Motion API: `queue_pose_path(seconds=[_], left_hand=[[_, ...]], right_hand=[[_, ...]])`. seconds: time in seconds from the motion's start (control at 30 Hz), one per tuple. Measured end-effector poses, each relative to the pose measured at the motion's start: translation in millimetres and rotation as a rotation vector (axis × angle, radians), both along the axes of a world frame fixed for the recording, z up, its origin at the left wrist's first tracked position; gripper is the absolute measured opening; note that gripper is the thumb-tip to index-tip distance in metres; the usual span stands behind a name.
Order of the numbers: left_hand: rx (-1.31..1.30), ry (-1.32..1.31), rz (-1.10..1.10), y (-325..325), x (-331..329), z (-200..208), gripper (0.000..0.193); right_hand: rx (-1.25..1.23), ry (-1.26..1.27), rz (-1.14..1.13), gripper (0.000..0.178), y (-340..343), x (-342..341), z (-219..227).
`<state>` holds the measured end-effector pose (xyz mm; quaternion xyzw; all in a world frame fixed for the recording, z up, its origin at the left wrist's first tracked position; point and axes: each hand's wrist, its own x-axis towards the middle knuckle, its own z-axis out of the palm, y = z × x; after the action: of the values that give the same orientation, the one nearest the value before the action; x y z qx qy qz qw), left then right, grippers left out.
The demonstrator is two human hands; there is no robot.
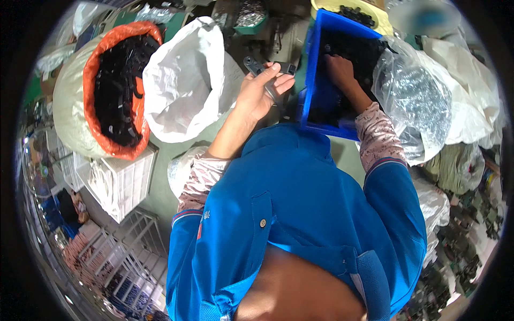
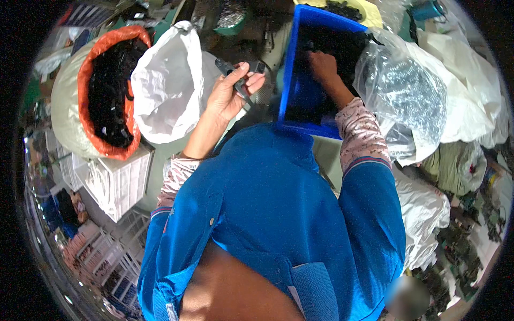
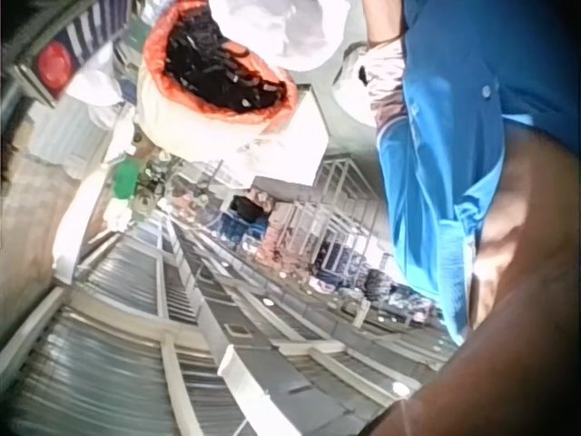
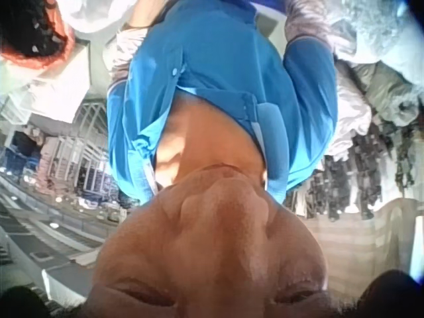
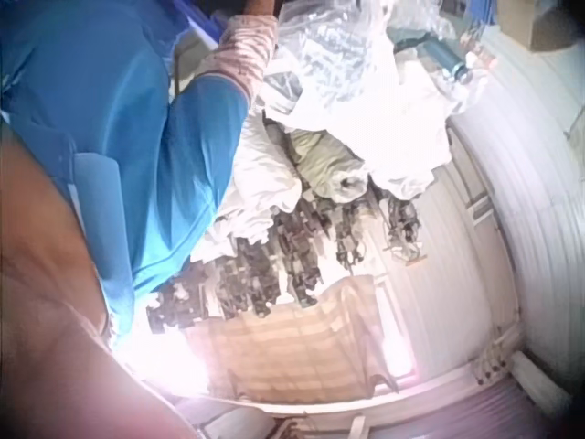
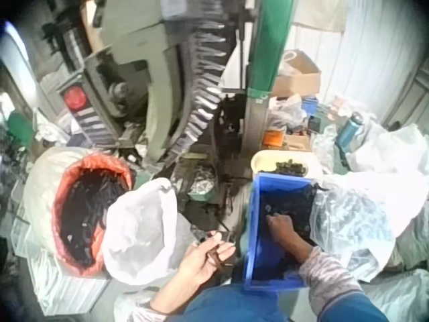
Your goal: The person repeatedly picks small black plastic components from a blue bin, attaches a small metal piece to each, and places the assembled unit into a white sack. The process is continuous and repetitive throughout the clip.
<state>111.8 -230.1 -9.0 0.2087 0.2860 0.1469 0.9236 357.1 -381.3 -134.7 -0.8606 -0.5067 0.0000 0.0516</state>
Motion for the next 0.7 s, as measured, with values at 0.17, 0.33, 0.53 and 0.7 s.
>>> queue_pose_path(seconds=[0.17, 0.33, 0.53, 0.7], left_hand=[[-0.148, -0.005, 0.120, 8, -12, -2, 0.017], [-0.165, 0.005, 0.172, 10, -15, 3, 0.019], [-0.141, -0.012, 0.167, 14, -18, 10, 0.018], [-0.093, -0.027, 0.229, 14, -25, 16, 0.019]], right_hand=[[0.238, 0.055, -0.026, 0.020, -8, -6, 11], [0.705, 1.091, -0.152, 0.018, 10, -89, 154], [0.747, 1.337, 0.085, 0.019, 44, -118, 158], [0.694, 0.957, 0.236, 0.019, 56, -120, 152]])
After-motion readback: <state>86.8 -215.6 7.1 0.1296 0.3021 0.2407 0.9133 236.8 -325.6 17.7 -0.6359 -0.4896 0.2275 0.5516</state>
